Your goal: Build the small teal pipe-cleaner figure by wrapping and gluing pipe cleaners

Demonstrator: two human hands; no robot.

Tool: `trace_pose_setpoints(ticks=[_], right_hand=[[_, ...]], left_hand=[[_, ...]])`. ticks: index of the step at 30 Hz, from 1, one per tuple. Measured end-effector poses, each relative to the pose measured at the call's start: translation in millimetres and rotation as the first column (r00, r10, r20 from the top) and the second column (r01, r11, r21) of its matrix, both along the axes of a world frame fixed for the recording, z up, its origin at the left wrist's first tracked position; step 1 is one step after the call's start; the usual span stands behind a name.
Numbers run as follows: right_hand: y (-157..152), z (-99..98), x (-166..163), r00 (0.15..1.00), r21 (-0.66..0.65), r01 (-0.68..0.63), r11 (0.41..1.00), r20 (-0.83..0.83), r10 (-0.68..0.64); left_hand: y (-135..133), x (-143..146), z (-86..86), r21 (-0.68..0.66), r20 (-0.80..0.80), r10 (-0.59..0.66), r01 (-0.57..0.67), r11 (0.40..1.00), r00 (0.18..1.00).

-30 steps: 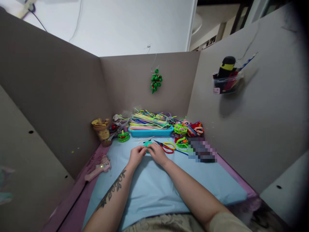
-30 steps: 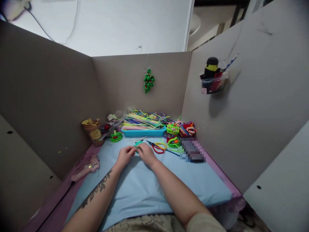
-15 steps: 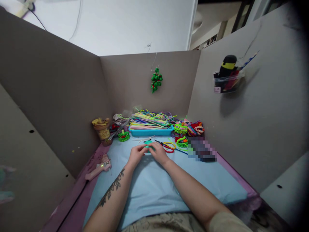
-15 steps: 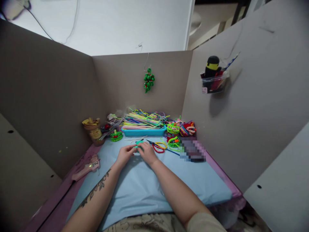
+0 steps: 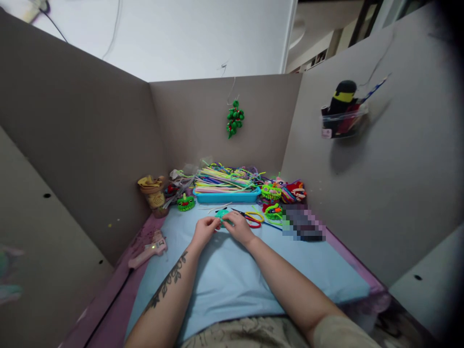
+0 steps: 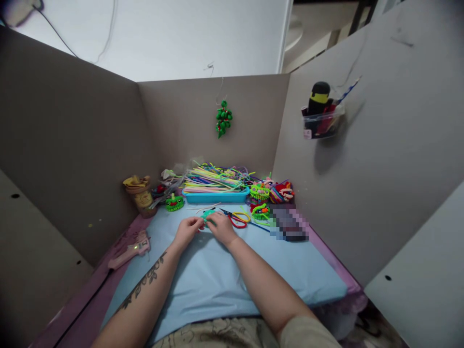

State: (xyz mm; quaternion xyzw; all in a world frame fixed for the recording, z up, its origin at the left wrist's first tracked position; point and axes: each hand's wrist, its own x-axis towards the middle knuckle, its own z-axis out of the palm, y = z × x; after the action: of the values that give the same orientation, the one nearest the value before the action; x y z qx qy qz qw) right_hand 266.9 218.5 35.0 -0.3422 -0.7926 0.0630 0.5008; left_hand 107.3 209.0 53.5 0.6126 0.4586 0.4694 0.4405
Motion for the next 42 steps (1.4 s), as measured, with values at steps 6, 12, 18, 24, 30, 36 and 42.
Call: trace_pose_setpoints(ticks=[6,12,18,24,30,36,42], right_hand=[[-0.5,-0.1,-0.1,0.991,-0.128,0.045,0.991,-0.117,-0.06],[0.2,-0.8,-0.1,0.978,-0.244,0.05,0.969,-0.184,-0.097],[-2.2,1.9,-1.6,0.984,-0.235,0.037,0.971,-0.16,-0.076],[-2.4,1.0,-2.6,0.984,-0.232,0.026,0.972,-0.163,-0.065],[-2.6,0.7,-2.2,0.986,-0.232,0.01,0.973,-0.159,-0.047],[-4.9,4.0,-2.5,0.987,-0.226,-0.005,0.974,-0.157,-0.031],[-4.5,2.6,-2.2,0.991,-0.19,-0.014,0.982,-0.132,-0.011]], left_hand=[[3.4,-0.6,-3.8,0.031,0.113,0.01,-0.013,0.999,0.994],[4.6,-1.7,-4.9,0.113,0.072,0.017,-0.026,0.993,0.997],[2.9,-1.8,-5.5,0.214,-0.057,0.048,-0.035,0.976,0.997],[2.5,-0.8,-7.4,0.23,-0.125,0.088,-0.058,0.971,0.988],[1.5,-1.0,-5.7,0.232,-0.125,0.082,-0.051,0.971,0.989],[2.3,-1.1,-6.0,0.198,-0.093,0.081,-0.061,0.978,0.992],[2.6,-0.3,-6.1,0.163,-0.056,0.045,-0.036,0.986,0.997]])
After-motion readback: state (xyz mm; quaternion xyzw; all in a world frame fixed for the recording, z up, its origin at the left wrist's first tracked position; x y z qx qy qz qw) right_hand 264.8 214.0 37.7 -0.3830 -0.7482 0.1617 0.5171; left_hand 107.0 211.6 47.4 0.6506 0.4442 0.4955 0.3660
